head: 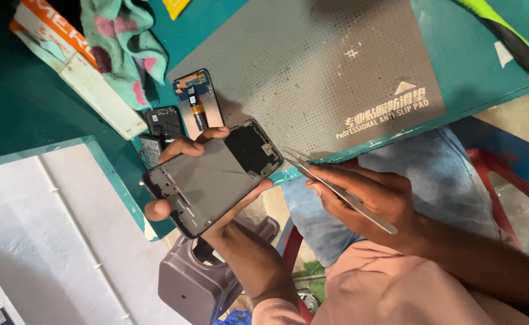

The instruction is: The person disassembles a mobile phone using a metal pry tool, applies liquid from a bottle to the internal chassis, and uses tweezers to manipulate small internal components.

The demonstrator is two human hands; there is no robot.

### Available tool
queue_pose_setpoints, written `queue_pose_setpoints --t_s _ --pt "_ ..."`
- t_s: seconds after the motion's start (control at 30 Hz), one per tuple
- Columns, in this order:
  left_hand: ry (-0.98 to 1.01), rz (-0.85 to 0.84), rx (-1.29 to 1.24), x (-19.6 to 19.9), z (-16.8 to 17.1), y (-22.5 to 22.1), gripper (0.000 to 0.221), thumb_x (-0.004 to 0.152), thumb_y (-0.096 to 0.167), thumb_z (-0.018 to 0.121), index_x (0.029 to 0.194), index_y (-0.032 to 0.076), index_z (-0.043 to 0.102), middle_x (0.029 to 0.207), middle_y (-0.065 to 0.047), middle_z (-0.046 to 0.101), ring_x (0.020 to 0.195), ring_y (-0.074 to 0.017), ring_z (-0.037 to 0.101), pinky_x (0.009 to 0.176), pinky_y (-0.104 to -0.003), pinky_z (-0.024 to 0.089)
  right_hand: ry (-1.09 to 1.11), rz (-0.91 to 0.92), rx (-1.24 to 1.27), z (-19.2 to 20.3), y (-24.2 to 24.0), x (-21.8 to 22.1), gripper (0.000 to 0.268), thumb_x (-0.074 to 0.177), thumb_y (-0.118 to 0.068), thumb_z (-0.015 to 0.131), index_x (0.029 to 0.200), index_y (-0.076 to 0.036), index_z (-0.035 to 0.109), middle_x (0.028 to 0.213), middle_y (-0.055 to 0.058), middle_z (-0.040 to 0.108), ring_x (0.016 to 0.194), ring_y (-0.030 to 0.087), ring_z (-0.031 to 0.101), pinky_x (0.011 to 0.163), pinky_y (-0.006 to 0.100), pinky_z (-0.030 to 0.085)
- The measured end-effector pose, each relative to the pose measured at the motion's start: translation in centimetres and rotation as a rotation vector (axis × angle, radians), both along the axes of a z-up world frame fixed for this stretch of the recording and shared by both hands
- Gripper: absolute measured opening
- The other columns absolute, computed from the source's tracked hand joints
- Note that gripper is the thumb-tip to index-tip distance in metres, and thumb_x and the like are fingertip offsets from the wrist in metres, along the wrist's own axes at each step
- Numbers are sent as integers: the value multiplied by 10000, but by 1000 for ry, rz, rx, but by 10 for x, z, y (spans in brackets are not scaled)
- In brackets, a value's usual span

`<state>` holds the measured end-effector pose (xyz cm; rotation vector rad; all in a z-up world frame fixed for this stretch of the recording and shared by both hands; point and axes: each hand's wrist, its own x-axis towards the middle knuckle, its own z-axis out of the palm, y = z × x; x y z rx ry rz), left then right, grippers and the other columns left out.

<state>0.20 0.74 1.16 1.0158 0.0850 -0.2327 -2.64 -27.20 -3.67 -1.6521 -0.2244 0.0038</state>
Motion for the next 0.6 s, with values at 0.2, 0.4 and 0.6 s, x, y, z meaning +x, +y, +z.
queue_pose_setpoints --t_s 0.2,0.4,0.6 --pt "-55 41 219 0 -2 -8 662 738 359 830 1162 -44 519 1306 -381 568 1193 -349 603 1063 -494 532 129 83 10 3 -10 2 315 891 -61 766 1192 2 696 1000 73 798 850 144 805 713 252 625" --pt "-217 28 495 -4 -3 -20 699 758 255 924 1233 6 476 1294 -283 567 1132 -271 586 1020 -385 503 242 32 103 18 -40 -2 281 896 -31 715 1176 -23 686 1148 114 747 983 142 749 827 282 610" --pt "-103 -100 206 10 -3 -2 645 789 280 860 1227 -20 494 1339 -298 577 1141 -337 659 991 -522 591 387 -31 226 16 -58 -30 216 945 20 662 1160 33 648 1145 162 743 1029 236 778 890 360 633"
